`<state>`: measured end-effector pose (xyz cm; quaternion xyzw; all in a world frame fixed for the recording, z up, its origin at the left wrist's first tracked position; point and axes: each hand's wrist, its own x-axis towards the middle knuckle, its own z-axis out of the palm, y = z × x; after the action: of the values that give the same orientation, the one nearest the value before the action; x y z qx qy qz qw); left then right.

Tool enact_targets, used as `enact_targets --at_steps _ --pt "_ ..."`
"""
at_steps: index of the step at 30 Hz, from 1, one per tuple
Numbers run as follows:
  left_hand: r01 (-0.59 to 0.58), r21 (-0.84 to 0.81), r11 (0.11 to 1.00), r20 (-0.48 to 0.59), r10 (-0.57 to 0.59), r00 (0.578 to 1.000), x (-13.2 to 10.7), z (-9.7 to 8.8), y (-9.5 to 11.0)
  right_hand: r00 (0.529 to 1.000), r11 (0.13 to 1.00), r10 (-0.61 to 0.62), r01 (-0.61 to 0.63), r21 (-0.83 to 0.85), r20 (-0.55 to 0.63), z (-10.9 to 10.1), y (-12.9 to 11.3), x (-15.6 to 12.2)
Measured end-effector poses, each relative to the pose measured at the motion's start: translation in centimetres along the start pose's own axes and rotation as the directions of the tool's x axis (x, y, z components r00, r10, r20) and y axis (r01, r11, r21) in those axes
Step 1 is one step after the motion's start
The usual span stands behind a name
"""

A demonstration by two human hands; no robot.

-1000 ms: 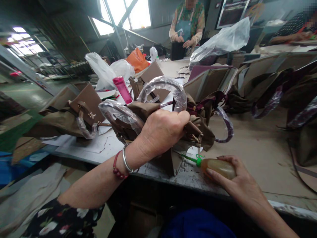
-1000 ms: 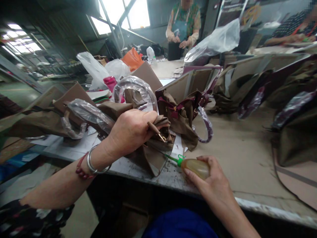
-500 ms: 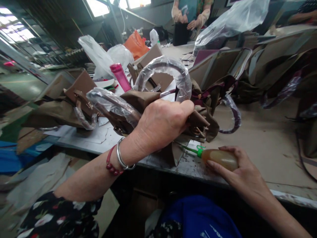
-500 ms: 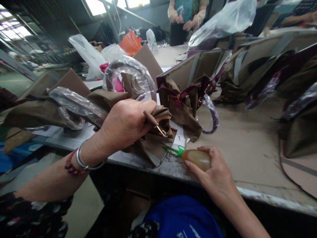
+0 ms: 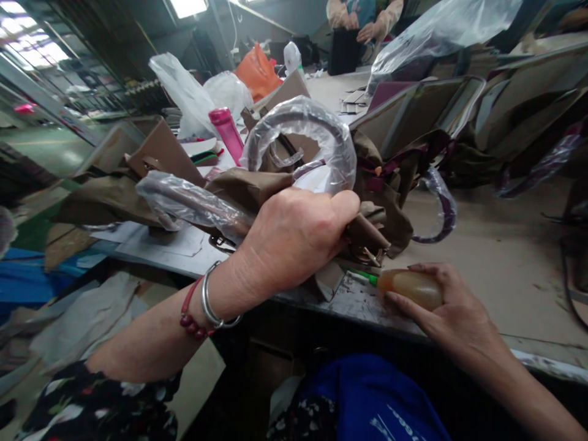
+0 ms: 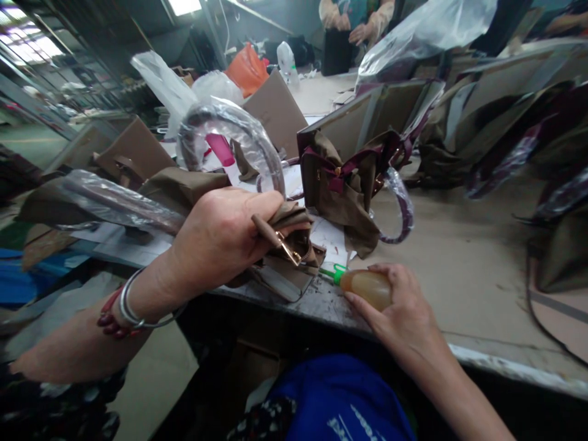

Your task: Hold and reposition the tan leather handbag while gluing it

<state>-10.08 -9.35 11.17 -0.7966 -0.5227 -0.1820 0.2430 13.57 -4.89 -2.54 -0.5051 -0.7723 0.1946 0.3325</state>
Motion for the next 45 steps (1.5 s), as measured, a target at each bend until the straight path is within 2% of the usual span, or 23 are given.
enact_targets --at_steps 2,6,13,17,22,25,29,31,35,37,42,45 --pt "0.0 -0.004 1.0 0.003 0.0 1.0 -0.3 -0.2 0.0 0.999 1.0 -0.023 0.023 0.011 0.032 0.1 -0.1 -0.1" --pt "-0.005 0.005 1.0 0.011 0.005 1.0 -0.7 -0.6 0.1 0.985 0.997 -0.024 0.012 0.075 0.17 -0.1 -0.3 -0.9" --pt "-0.009 -0.014 1.0 0.015 0.009 1.0 -1.3 -1.0 0.3 1.0 1.0 -0.012 0.012 -0.015 0.009 -0.2 -0.2 0.3" --pt "0.0 -0.021 1.0 0.037 0.001 0.999 -1.6 -1.0 0.3 0.996 0.999 0.003 -0.007 0.049 0.086 0.1 -0.6 0.0" --pt "0.025 -0.042 0.999 0.048 -0.023 0.999 -2.3 -1.3 0.4 0.975 0.986 0.097 -0.121 0.114 0.199 0.2 -1.1 -1.1" --pt "0.012 -0.04 0.999 0.054 -0.01 0.998 -2.9 -1.6 0.6 0.982 0.987 0.11 -0.127 0.1 0.156 0.0 -1.1 -1.0" --pt "0.02 -0.037 0.999 0.043 -0.018 0.999 -3.7 -2.1 0.9 0.998 0.998 0.056 -0.056 0.013 0.038 -0.1 -0.9 -0.8" --pt "0.016 -0.046 0.999 0.04 -0.014 0.999 -4.2 -2.3 1.1 0.997 0.999 0.042 -0.043 0.016 0.058 0.0 -0.9 -1.0" --pt "0.024 -0.08 0.996 0.009 -0.023 1.0 -5.3 -2.7 1.6 0.984 0.993 0.083 -0.094 0.069 0.157 0.3 -1.1 -1.8" --pt "0.028 -0.106 0.994 -0.005 -0.028 1.0 -6.0 -2.8 1.8 0.988 0.993 0.08 -0.09 0.07 0.131 0.3 -1.2 -1.8" --pt "0.054 -0.148 0.988 -0.005 -0.055 0.998 -7.4 -2.9 2.1 0.998 0.999 -0.047 0.047 -0.006 -0.044 -0.1 -1.2 -1.2" --pt "0.067 -0.149 0.987 -0.005 -0.069 0.998 -7.6 -2.9 2.1 0.993 0.994 -0.108 0.106 -0.03 -0.055 -0.3 -1.3 -1.2"
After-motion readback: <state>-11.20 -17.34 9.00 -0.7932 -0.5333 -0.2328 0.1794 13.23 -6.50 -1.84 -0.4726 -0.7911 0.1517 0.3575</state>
